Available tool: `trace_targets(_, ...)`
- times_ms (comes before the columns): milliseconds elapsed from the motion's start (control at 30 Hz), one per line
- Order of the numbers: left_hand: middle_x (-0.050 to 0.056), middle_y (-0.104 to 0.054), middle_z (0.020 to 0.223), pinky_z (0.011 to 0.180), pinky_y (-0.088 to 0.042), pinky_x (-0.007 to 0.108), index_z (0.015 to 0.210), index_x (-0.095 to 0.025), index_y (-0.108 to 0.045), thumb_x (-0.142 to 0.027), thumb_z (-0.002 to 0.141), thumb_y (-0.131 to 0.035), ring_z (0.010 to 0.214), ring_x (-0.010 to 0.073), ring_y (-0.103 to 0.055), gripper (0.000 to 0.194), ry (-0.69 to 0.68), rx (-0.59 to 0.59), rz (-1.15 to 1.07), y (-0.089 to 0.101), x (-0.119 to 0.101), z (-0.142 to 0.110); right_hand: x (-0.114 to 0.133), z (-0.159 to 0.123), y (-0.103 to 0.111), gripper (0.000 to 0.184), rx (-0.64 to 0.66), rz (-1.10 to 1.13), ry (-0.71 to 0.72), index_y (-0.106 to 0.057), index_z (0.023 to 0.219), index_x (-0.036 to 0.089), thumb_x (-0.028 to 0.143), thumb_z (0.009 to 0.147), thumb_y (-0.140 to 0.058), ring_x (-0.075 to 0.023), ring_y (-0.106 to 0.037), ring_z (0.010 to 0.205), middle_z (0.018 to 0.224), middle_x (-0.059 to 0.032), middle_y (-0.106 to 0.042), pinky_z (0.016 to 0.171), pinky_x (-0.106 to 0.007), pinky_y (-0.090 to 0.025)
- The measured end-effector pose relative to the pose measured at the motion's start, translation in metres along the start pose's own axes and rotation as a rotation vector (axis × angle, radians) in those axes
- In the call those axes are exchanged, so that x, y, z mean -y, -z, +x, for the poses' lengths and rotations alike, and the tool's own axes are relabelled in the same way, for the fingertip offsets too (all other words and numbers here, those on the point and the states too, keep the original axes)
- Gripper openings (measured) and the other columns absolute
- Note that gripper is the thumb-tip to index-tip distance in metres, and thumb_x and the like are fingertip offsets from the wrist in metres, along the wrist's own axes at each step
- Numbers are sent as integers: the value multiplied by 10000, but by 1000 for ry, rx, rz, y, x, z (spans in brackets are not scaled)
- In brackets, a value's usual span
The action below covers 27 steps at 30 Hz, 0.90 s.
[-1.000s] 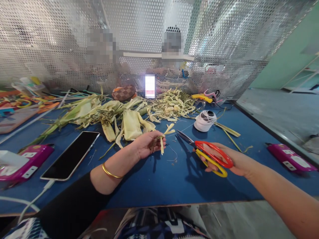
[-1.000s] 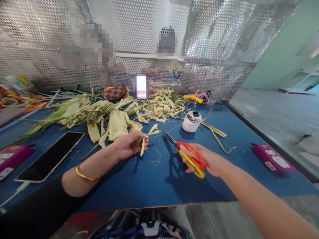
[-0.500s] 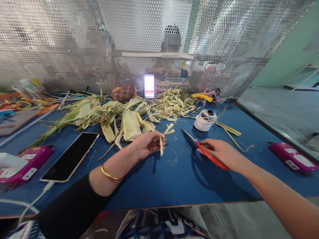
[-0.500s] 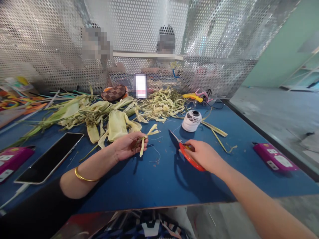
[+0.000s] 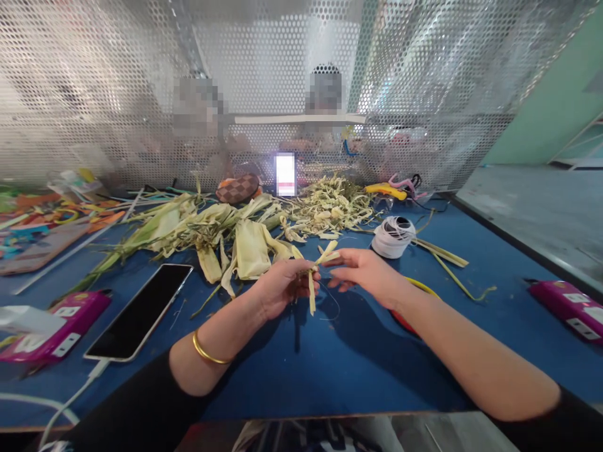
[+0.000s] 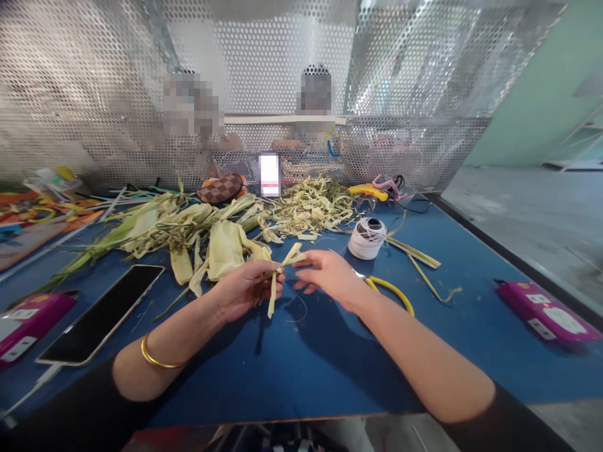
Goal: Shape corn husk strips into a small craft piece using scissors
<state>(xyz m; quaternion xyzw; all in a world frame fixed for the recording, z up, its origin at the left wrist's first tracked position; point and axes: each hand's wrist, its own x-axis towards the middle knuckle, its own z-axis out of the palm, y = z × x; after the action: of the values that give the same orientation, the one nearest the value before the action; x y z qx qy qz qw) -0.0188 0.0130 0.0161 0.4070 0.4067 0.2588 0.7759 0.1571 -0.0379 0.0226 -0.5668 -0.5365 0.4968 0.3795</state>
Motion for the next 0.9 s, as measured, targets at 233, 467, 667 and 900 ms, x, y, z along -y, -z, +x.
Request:
trace_targets(233, 25, -624, 632, 557, -500, 206, 662, -123, -632, -159, 777, -546, 526, 94, -578, 147, 26, 14, -12, -1, 2, 1, -19, 13, -14, 228, -43, 158, 45, -619, 735, 168, 385, 705, -681, -93, -560, 548, 626, 27, -607, 578, -252, -456)
trace_targets(467, 20, -619, 626, 544, -499, 205, 678, -115, -634, -172, 803, -559, 527, 93, -583, 157, 29, -46, -1, -2, 2, 3, -10, 0, 17, 202, -32, -193, 83, -558, 704, 185, 368, 789, -556, -97, -471, 529, 567, 50, -505, 559, -247, -381)
trace_targets(667, 21, -628, 608, 532, -506, 202, 679, -116, -647, -151, 789, -575, 515, 97, -590, 136, -11, -108, 37, 0, 5, 5, -1, -7, 25, 163, -81, -559, 260, -629, 706, 186, 289, 809, -557, -123, -498, 616, 684, 3, -594, 589, -258, -368)
trace_targets(900, 40, -641, 596, 551, -519, 223, 657, -105, -648, -178, 733, -637, 518, 115, -599, 106, -47, -140, 130, 0, 7, 4, 3, -11, 23, 164, -271, -642, 605, -600, 727, 189, 202, 865, -514, -146, -572, 706, 757, -25, -623, 650, -265, -427)
